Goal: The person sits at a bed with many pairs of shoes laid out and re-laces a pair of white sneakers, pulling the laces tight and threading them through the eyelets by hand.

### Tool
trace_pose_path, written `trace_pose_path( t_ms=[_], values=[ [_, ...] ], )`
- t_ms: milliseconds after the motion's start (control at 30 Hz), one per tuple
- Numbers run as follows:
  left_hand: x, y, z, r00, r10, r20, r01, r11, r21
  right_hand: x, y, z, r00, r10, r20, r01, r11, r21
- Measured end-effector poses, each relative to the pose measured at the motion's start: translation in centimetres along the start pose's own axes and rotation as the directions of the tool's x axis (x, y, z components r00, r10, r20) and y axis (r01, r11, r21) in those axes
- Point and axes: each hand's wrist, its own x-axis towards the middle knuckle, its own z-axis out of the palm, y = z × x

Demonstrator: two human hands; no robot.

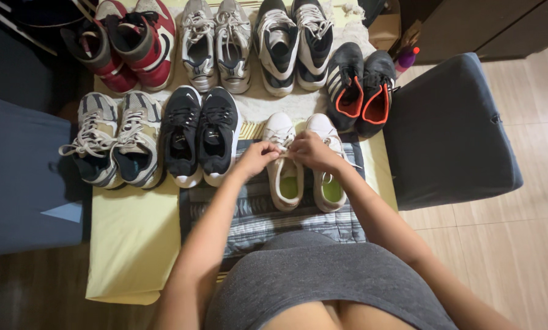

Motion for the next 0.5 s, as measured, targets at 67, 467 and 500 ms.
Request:
trace_pose_path(
  t_ms=[67,467,500],
  values=[
    [-1.2,0.9,1.0,0.989,0.010,-0.144,0.003,0.996,0.088,-0.7,-0.7,-0.3,0.994,0.108,-0.005,-0.107,0.992,0.073],
    [-7.6,10.6,3.2,0.829,0.423,-0.366,-0.234,0.856,0.461,-3.7,-1.9,-0.1,0.932,0.362,-0.037,-0.351,0.921,0.169],
    [-7.6,11.2,3.2,0.833,0.433,-0.344,-0.242,0.845,0.477,-3.7,-1.7,0.1,0.938,0.344,-0.050,-0.328,0.924,0.197]
  ],
)
